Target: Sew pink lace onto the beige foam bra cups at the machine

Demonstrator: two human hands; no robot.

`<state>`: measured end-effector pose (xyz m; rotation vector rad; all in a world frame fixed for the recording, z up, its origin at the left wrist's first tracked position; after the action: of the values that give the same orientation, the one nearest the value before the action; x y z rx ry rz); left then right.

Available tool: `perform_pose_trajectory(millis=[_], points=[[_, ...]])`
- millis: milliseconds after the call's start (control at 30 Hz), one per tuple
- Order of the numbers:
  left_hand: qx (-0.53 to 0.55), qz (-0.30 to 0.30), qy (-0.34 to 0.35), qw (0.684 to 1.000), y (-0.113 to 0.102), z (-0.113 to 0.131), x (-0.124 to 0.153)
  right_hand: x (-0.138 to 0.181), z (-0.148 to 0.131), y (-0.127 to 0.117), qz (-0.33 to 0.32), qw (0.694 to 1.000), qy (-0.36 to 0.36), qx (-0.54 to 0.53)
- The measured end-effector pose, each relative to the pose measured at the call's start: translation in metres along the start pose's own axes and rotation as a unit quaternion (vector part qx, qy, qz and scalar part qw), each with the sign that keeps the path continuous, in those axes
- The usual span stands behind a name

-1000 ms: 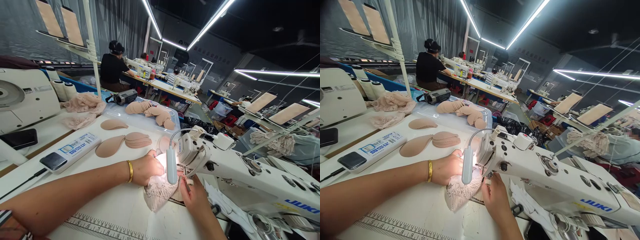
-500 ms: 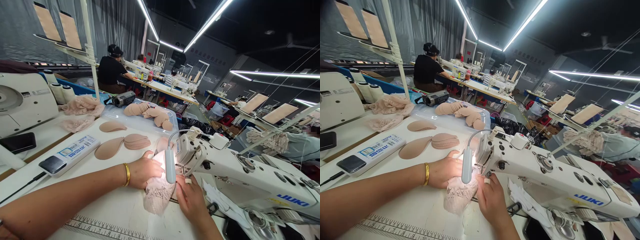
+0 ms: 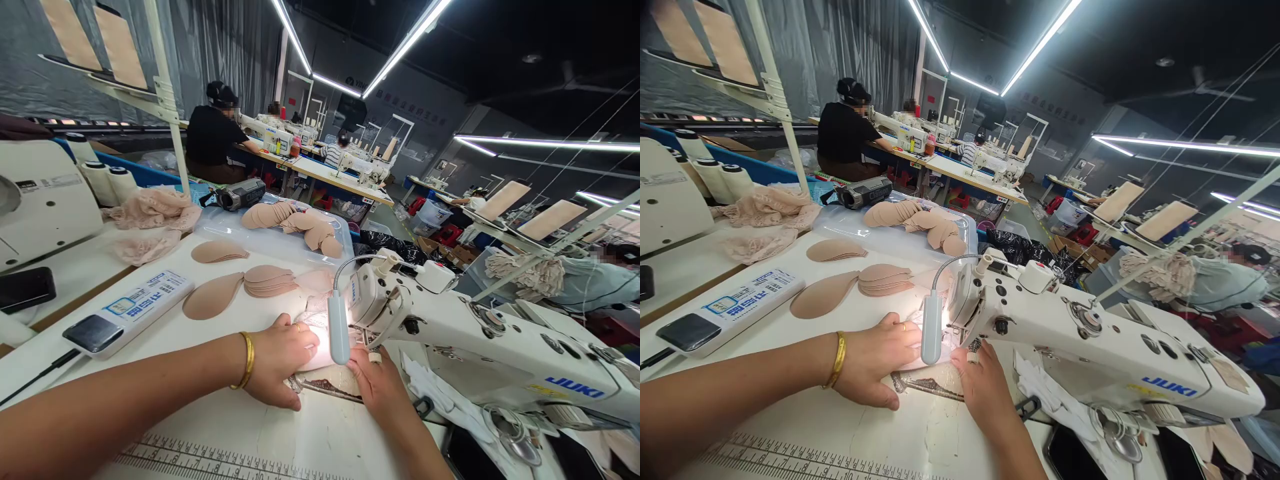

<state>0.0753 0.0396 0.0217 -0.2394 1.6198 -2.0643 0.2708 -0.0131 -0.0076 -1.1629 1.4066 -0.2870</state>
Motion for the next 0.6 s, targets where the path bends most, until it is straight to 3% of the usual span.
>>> perform_pose_trajectory(millis=[100, 233, 300, 433, 600], points=[[0.061, -0.048, 0.023, 0.997, -0.008, -0.004, 0.003, 0.001, 0.004, -0.006, -0.075, 0.992, 0.073, -0.064], [0.044, 0.017, 0.049, 0.998, -0.005, -0.011, -0.001, 0.004, 0.004, -0.004, -0.149, 0.973, 0.135, -0.115], [0.022, 0.054, 0.079, 0.995, 0.001, -0.011, -0.004, 0.003, 0.001, -0.002, -0.172, 0.971, 0.122, -0.116], [0.017, 0.103, 0.140, 0.985, 0.009, -0.008, -0.007, -0.001, -0.005, -0.012, -0.190, 0.972, 0.053, -0.130], [0.010, 0.127, 0.164, 0.978, 0.013, -0.010, -0.007, -0.005, -0.001, -0.021, -0.154, 0.962, 0.079, -0.211]])
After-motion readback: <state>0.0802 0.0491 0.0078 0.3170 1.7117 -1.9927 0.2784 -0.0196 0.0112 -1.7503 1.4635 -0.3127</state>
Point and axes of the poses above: each hand's wrist, its own x-axis away from the middle knuckle, its own y-axis out of the palm, z = x × y, the point moved 5 cm from there along -x, towards the middle knuckle, and after that the axes turned 15 degrees about z, right-handed, at the moved point
